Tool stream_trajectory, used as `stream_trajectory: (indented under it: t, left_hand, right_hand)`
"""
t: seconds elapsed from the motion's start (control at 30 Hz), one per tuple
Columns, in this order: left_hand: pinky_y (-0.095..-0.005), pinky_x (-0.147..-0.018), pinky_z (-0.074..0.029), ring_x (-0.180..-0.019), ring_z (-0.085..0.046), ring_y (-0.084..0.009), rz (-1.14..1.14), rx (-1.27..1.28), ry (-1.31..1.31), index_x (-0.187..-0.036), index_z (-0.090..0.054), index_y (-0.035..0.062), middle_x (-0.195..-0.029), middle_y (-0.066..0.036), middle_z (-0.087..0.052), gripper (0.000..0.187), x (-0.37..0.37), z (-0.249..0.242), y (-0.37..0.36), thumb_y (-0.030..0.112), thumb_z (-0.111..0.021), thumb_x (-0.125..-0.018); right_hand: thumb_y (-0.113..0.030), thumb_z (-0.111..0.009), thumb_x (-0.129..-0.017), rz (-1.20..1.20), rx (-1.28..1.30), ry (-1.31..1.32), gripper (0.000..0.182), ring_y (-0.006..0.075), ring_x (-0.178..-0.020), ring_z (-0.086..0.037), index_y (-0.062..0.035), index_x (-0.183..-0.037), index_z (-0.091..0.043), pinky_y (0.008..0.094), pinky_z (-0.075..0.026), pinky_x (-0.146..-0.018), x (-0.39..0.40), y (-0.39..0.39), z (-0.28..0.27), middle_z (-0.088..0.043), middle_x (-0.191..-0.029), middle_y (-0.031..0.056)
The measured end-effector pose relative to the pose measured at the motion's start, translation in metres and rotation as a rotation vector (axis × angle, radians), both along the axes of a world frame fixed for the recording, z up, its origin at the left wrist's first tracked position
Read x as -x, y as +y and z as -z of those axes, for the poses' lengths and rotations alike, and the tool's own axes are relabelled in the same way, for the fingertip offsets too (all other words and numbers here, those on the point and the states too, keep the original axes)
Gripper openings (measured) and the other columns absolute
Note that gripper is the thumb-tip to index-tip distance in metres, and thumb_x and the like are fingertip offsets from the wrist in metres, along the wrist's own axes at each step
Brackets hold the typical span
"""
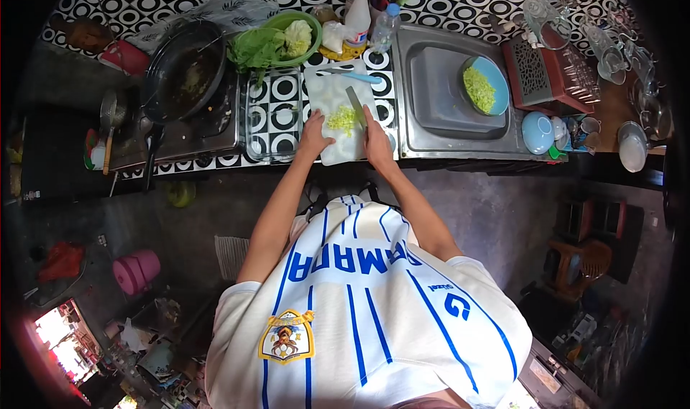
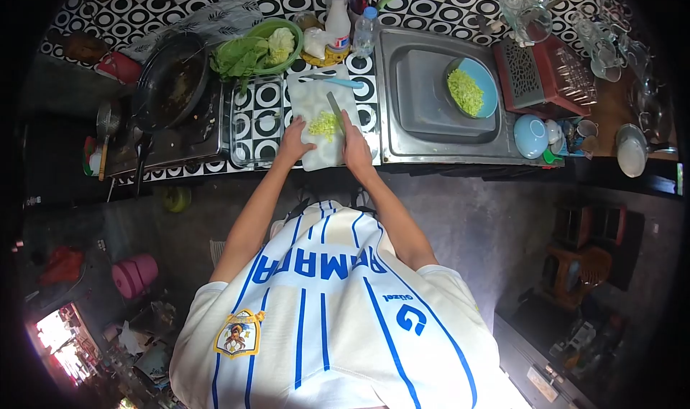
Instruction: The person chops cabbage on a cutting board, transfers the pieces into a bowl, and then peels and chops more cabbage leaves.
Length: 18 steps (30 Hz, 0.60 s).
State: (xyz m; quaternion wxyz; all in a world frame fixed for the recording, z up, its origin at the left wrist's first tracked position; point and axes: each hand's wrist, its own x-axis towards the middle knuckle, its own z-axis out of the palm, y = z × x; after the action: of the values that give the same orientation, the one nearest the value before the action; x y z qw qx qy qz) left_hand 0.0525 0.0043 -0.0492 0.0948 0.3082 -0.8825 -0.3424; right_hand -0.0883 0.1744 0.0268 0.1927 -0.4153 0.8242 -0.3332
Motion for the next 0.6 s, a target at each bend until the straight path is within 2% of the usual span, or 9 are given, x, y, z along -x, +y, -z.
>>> stream_trajectory:
  t: [0.03, 0.13, 0.23, 0.33, 0.43, 0.47, 0.5, 0.6]
  left_hand:
    - [-0.0403, -0.116, -0.034, -0.140, -0.038, -0.0400, -0.003, -0.004, -0.012, -0.130, -0.054, -0.0097, -0.147, -0.029, -0.042, 0.089, 0.001, -0.003, 0.000, 0.016, -0.092, -0.054]
    - [-0.0402, -0.116, -0.034, -0.141, -0.038, -0.0395, -0.002, -0.014, -0.003, -0.129, -0.055, -0.0096, -0.147, -0.029, -0.042, 0.088, 0.002, 0.000, -0.003, 0.016, -0.092, -0.053]
    - [-0.0404, -0.116, -0.034, -0.140, -0.039, -0.0394, 0.004, -0.019, 0.008, -0.131, -0.054, -0.0088, -0.146, -0.028, -0.044, 0.088, 0.000, 0.002, -0.002, 0.015, -0.092, -0.054]
    - [-0.0401, -0.114, -0.036, -0.135, -0.044, -0.0394, -0.042, -0.035, 0.092, -0.136, -0.050, -0.0051, -0.142, -0.026, -0.049, 0.089, 0.002, -0.006, -0.004, 0.015, -0.089, -0.059]
    - [-0.0396, -0.111, -0.039, -0.132, -0.046, -0.0389, -0.097, 0.013, 0.283, -0.142, -0.045, 0.0001, -0.139, -0.024, -0.052, 0.088, 0.006, -0.034, -0.008, 0.012, -0.086, -0.065]
    - [-0.0395, -0.109, -0.040, -0.131, -0.046, -0.0386, -0.114, 0.041, 0.355, -0.144, -0.044, 0.0018, -0.138, -0.022, -0.052, 0.088, 0.007, -0.049, -0.009, 0.011, -0.085, -0.066]
    - [-0.0392, -0.101, -0.046, -0.121, -0.055, -0.0365, -0.083, 0.107, 0.460, -0.132, -0.057, 0.0033, -0.126, -0.019, -0.061, 0.062, 0.009, -0.072, -0.006, 0.008, -0.078, -0.074]
    - [-0.0415, -0.090, -0.051, -0.103, -0.063, -0.0355, 0.171, 0.038, 0.207, -0.111, -0.068, 0.0029, -0.106, -0.016, -0.068, 0.031, 0.002, -0.061, -0.021, 0.007, -0.070, -0.081]
  right_hand:
    - [0.002, -0.051, -0.087, 0.005, 0.012, 0.052, 0.075, 0.0463, -0.094, -0.061, -0.0190, -0.156, -0.028, 0.0527, -0.047, -0.079, 0.000, -0.003, 0.005, -0.061, -0.109, 0.0249]
    - [0.005, -0.046, -0.088, -0.023, -0.091, 0.100, 0.073, 0.0444, -0.090, -0.062, -0.0170, -0.156, -0.028, 0.0528, -0.049, -0.080, -0.003, -0.008, -0.003, -0.060, -0.102, 0.0229]
    - [0.003, -0.043, -0.090, -0.005, -0.093, 0.108, 0.064, 0.0433, -0.090, -0.062, -0.0137, -0.151, -0.035, 0.0532, -0.049, -0.080, -0.006, -0.010, -0.004, -0.061, -0.099, 0.0222]
    - [-0.004, -0.051, -0.093, 0.070, 0.150, 0.175, 0.044, 0.0419, -0.086, -0.062, -0.0130, -0.137, -0.053, 0.0516, -0.048, -0.078, 0.001, -0.010, 0.031, -0.063, -0.093, 0.0228]
    - [-0.010, -0.057, -0.093, -0.085, 0.098, 0.240, 0.022, 0.0396, -0.084, -0.063, -0.0083, -0.114, -0.064, 0.0492, -0.050, -0.077, 0.017, -0.005, 0.025, -0.065, -0.089, 0.0207]
    - [-0.012, -0.058, -0.093, -0.133, 0.058, 0.247, 0.020, 0.0391, -0.085, -0.063, -0.0070, -0.111, -0.064, 0.0490, -0.050, -0.077, 0.021, -0.005, 0.018, -0.066, -0.090, 0.0194]
    - [-0.013, -0.060, -0.092, -0.181, 0.018, 0.252, 0.018, 0.0386, -0.087, -0.063, -0.0058, -0.108, -0.063, 0.0487, -0.051, -0.077, 0.026, -0.005, 0.010, -0.066, -0.092, 0.0181]
    - [-0.015, -0.063, -0.090, -0.308, -0.008, 0.302, 0.013, 0.0346, -0.089, -0.064, -0.0049, -0.098, -0.066, 0.0466, -0.052, -0.077, 0.041, -0.008, -0.003, -0.068, -0.090, 0.0137]
